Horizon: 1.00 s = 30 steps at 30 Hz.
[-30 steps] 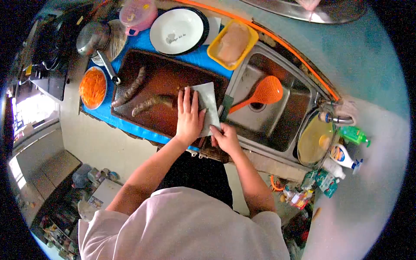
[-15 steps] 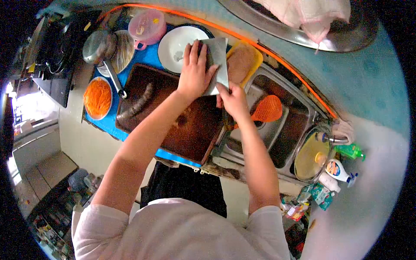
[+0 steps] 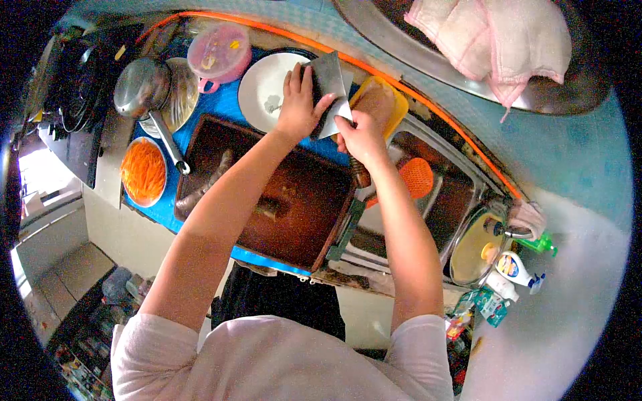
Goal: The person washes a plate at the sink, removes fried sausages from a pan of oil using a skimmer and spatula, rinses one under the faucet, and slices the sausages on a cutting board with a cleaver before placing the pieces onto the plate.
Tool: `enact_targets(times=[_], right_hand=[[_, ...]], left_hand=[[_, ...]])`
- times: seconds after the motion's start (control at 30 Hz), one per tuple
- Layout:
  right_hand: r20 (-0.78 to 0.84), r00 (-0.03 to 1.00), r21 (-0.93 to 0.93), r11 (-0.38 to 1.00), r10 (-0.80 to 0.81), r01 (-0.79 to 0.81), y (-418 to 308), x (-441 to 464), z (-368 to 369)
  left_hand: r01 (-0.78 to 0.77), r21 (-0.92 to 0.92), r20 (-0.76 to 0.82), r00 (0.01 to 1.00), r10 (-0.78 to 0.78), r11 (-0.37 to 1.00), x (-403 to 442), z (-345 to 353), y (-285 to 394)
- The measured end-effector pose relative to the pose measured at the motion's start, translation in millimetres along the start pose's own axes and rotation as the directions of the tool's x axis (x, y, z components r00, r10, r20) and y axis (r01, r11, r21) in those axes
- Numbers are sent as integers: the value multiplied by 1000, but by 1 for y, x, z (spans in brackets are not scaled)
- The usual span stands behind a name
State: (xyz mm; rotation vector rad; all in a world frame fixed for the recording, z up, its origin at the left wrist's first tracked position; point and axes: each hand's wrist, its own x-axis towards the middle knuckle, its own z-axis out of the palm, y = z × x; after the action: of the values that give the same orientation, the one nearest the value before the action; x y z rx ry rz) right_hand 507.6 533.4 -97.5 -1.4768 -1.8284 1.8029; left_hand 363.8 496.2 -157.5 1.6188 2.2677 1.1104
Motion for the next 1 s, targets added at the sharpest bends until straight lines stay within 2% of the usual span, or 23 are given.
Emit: enact_targets(times=[0.27, 0.4, 0.47, 0.5, 0.53, 0.6, 0.7, 0.8, 0.83, 0.93, 1.0], right_hand=[[-53, 998, -90, 995, 37, -42, -6, -47, -33], [-106, 993, -5, 998, 58, -58, 3, -82, -45], [-135, 990, 0, 999, 34, -34, 13, -94, -49], [-122, 992, 25, 999, 42, -39, 16, -99, -52], [-133, 990, 56, 998, 46, -38, 18, -105, -52], [-155, 987, 118, 992, 52, -34, 21, -115, -52], [-158, 983, 242, 969, 93, -52, 37, -120, -48], [-144, 984, 300, 952, 108, -60, 37, -126, -43], [-147, 987, 280, 960, 68, -25, 37, -128, -43], [-167, 984, 257, 966, 64, -19, 46, -137, -44], [-186, 974, 318, 946, 131, -67, 48, -144, -43]], left_hand=[[-2, -18, -27, 1000, 1, 1000, 0, 12, -8], [-32, -85, -53, 998, 27, 996, 5, 14, -13], [-46, 5, -19, 999, 47, 999, 7, 5, -24], [-43, -28, -72, 997, 40, 999, 9, -3, -31], [-37, -155, -115, 993, 19, 987, 15, -18, -35], [-33, -80, -13, 999, 32, 996, 24, -53, -46], [-81, -74, 144, 985, 91, 994, 24, -63, -46], [-181, 23, 190, 966, 173, 983, 20, -56, -35], [-193, 38, 207, 961, 181, 980, 20, -56, -32], [-207, 62, 234, 954, 187, 976, 23, -48, -31], [-186, 51, 234, 957, 169, 981, 23, -45, -33]])
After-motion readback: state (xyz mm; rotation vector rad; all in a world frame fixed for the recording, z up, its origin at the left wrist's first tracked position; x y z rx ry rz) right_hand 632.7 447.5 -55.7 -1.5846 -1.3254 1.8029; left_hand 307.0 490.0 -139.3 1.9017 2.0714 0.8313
